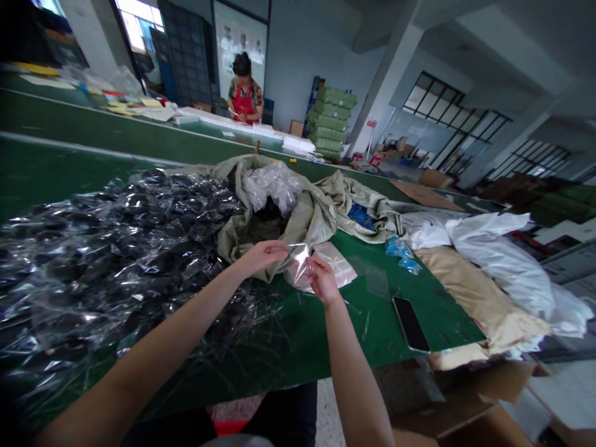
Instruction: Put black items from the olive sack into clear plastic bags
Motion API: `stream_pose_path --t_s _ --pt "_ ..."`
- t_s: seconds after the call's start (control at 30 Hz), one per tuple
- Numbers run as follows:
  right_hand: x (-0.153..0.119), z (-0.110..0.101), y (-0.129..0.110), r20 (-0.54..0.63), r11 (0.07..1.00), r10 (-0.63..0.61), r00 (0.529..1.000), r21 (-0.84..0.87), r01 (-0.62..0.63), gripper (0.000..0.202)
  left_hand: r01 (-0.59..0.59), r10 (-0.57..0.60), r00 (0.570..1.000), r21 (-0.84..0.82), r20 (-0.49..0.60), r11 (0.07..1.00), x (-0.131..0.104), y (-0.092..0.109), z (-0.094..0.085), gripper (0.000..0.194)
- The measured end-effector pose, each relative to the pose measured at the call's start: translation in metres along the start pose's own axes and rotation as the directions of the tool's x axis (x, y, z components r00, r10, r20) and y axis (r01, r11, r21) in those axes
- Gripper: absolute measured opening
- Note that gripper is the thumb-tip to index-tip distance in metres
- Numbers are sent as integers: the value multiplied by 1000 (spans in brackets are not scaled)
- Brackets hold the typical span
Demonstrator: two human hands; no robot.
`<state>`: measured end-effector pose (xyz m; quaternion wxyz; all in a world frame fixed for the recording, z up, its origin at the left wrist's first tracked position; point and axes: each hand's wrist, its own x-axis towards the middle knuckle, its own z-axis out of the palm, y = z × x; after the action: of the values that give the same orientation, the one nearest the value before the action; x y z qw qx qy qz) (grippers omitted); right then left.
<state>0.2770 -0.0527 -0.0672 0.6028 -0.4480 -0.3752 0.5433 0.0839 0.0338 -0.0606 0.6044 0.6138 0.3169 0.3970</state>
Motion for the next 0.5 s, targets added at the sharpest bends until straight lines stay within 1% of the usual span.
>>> stream_pose_path --t_s 0.07,0.1,0.2,0.23,0.27,0.33,0.4,0.5 --pt "-3 2 0 33 998 60 998 20 -61 31 93 -94 995 -32 -39 995 -1 0 2 41" --pt "-4 3 1 58 996 83 995 37 -85 37 113 -115 991 -27 -73 993 -1 0 2 39" --pt "-7 5 10 114 988 101 988 103 -113 63 99 -101 976 -20 -191 995 -3 -4 -5 35" --pt "-7 6 14 111 989 92 990 108 -104 65 95 -96 969 -18 -227 995 -3 -5 -9 34" --pt "-8 8 18 95 991 81 992 97 -90 63 92 -92 962 -13 -258 996 -4 -7 -12 33" --pt "-9 14 24 43 997 61 997 48 -63 50 87 -82 949 2 -305 996 -6 -10 -18 31" --pt "-10 22 27 -21 999 41 999 0 -41 40 79 -68 941 21 -331 997 -8 -13 -23 30" --pt "-8 33 25 -121 997 17 993 -68 -25 38 62 -40 937 52 -347 997 -12 -15 -27 29"
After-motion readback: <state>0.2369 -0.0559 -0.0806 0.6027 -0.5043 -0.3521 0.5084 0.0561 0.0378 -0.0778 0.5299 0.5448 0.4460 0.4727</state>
